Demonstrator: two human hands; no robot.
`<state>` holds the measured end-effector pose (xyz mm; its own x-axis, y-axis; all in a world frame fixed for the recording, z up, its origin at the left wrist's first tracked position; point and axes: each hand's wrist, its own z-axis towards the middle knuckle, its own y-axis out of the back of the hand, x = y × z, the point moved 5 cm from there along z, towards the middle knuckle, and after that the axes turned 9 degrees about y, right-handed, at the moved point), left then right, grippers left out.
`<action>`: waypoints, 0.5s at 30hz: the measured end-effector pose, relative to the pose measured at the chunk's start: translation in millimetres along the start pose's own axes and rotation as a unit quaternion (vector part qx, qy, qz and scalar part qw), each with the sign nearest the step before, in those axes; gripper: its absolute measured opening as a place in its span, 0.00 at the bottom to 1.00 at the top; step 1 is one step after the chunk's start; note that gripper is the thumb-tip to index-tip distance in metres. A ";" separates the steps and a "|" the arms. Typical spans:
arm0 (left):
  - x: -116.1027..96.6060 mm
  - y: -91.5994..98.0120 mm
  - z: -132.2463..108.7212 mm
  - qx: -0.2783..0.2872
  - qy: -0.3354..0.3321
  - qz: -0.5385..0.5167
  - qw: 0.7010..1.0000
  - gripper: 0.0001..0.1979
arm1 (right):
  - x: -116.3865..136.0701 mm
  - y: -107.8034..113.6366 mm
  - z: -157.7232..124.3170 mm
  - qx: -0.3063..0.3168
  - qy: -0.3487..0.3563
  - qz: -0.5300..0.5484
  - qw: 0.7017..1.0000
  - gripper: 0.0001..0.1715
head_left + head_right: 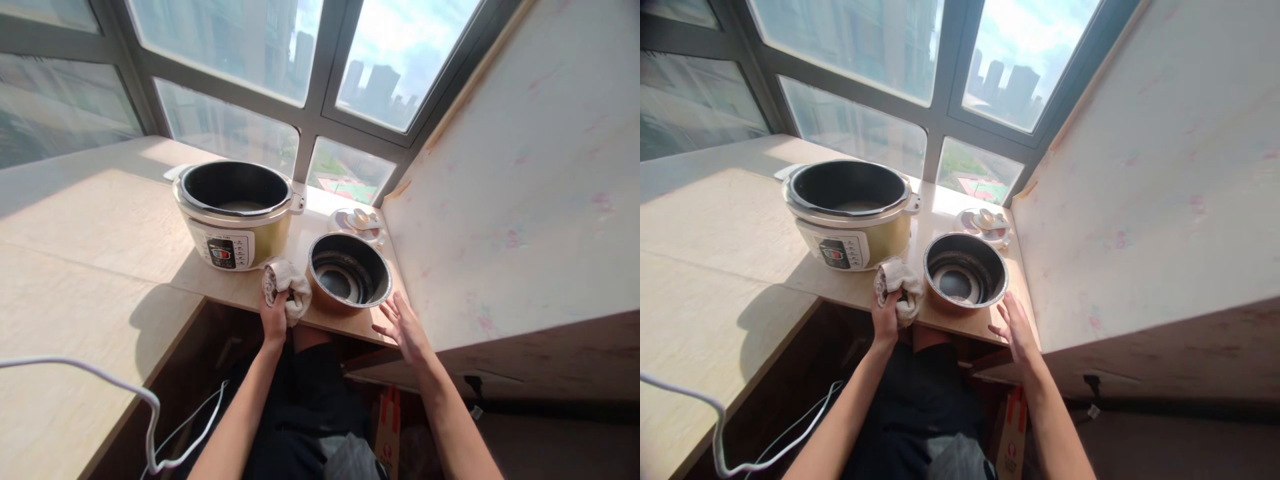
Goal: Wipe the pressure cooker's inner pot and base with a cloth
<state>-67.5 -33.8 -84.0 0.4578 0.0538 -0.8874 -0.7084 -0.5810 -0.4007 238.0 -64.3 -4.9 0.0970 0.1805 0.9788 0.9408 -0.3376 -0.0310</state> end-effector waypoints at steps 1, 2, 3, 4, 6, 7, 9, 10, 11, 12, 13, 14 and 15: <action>0.5 -1.9 0.6 0.010 -0.013 0.017 1.000 0.24 | 1.2 -6.7 4.3 0.012 -0.002 0.002 1.000 0.34; 0.5 -2.7 1.2 0.017 -0.025 0.036 0.999 0.24 | 1.2 -13.8 8.1 0.024 -0.008 0.003 1.000 0.33; 0.3 -2.6 1.9 0.018 -0.032 0.055 0.998 0.24 | 0.4 -20.6 11.2 0.034 -0.014 0.006 0.999 0.31; 0.4 -1.4 2.9 0.017 -0.031 0.069 0.997 0.24 | -0.8 -26.7 13.7 0.040 -0.017 0.010 0.999 0.29; 1.3 2.0 4.9 0.014 -0.010 0.072 0.997 0.24 | -3.5 -35.5 17.2 0.038 -0.013 0.026 0.999 0.23; 1.8 3.2 5.5 0.018 0.004 0.063 0.998 0.24 | -4.5 -38.1 18.4 0.032 -0.009 0.038 0.999 0.20; 0.9 2.6 4.8 0.039 0.015 0.047 0.998 0.23 | -5.6 -40.6 19.8 0.024 -0.002 0.060 0.998 0.15; -0.5 1.2 3.4 0.050 0.013 0.045 0.998 0.22 | -6.1 -40.9 19.8 0.026 -0.006 0.068 0.997 0.13; -2.5 -0.8 1.3 0.060 0.009 0.047 0.997 0.21 | -6.4 -40.9 19.2 0.034 -0.016 0.074 0.997 0.12; -5.2 -3.0 -1.3 0.066 0.002 0.052 0.996 0.20 | -6.7 -40.2 17.9 0.046 -0.029 0.079 0.995 0.11; -8.6 -5.1 -4.1 0.067 -0.005 0.057 0.996 0.18 | -6.7 -38.7 15.8 0.057 -0.044 0.083 0.994 0.10; -12.7 -7.1 -7.1 0.064 -0.012 0.060 0.996 0.17 | -6.7 -36.0 12.9 0.066 -0.059 0.089 0.992 0.09; -17.7 -9.1 -10.1 0.060 -0.017 0.061 0.996 0.16 | -6.7 -32.4 9.3 0.073 -0.075 0.095 0.990 0.08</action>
<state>-63.7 -37.6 -62.3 0.3467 0.0181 -0.9378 -0.8176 -0.4842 -0.3116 209.9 -46.0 -12.3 0.3128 0.2658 0.9119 0.9370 -0.2432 -0.2506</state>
